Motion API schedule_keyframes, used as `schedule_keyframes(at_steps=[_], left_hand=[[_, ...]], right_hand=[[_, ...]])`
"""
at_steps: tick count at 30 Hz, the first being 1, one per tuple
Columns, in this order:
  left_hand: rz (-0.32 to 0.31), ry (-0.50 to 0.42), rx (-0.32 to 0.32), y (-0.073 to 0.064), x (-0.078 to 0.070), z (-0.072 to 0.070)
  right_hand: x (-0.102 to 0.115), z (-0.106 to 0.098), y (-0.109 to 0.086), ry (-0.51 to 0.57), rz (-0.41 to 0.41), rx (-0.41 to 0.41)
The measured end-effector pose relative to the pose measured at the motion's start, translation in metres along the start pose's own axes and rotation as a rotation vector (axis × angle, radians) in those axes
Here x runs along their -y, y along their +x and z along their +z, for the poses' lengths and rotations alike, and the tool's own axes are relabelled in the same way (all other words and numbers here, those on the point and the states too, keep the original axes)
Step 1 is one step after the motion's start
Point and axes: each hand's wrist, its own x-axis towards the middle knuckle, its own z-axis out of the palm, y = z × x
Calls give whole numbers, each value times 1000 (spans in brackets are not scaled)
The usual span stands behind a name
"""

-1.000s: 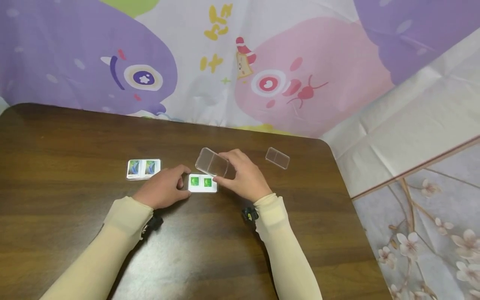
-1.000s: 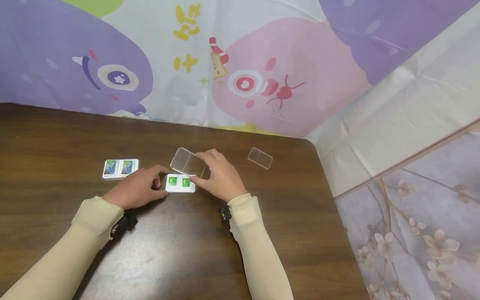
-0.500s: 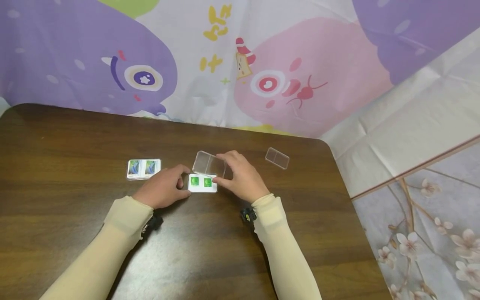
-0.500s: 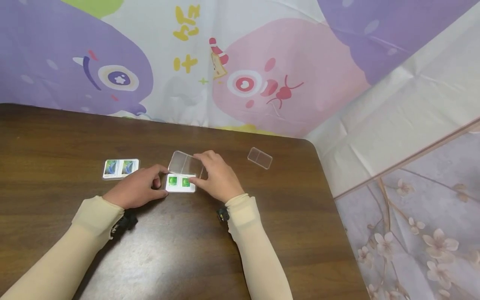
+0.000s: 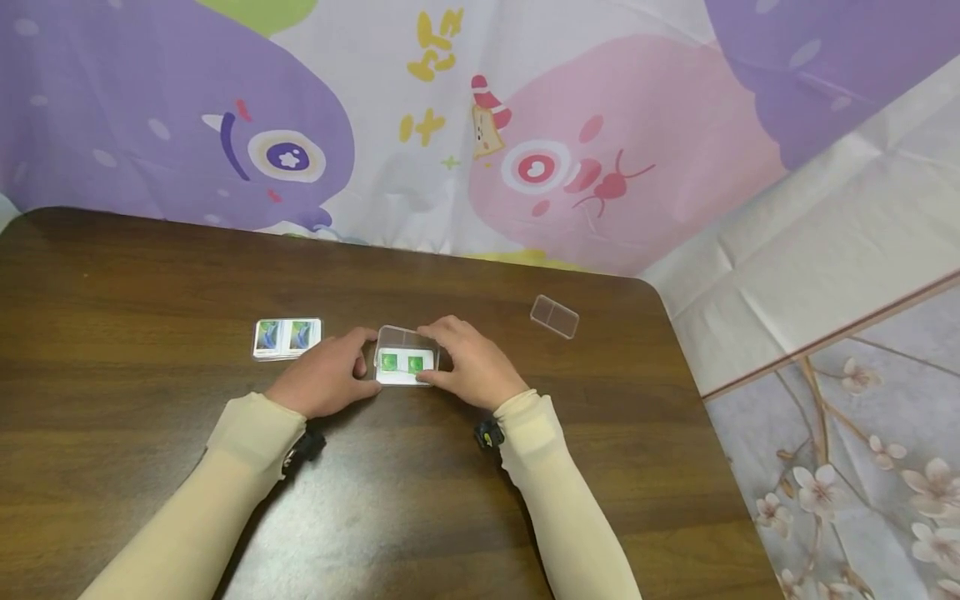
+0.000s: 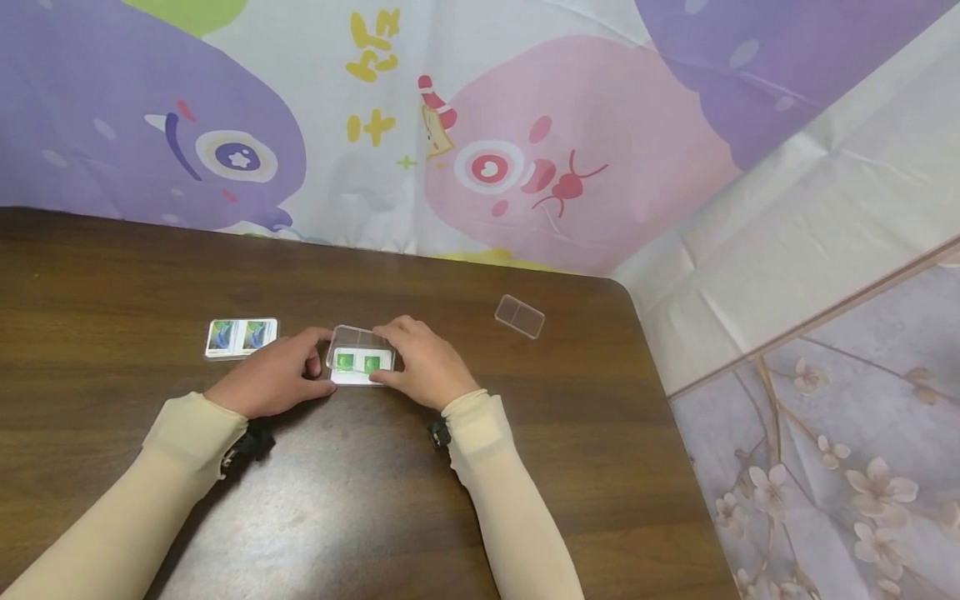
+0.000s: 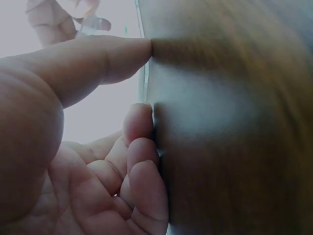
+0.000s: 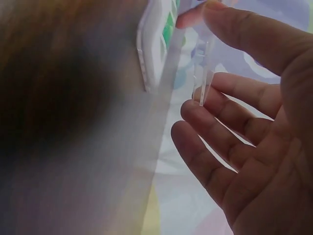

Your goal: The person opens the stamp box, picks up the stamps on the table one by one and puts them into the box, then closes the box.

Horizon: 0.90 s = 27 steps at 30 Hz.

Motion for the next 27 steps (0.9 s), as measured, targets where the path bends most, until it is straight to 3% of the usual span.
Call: schedule_keyframes(at_steps=[27], left_hand=[[10, 27, 19, 2, 1, 1]], right_hand=[[-3, 10, 2, 11, -10, 75]])
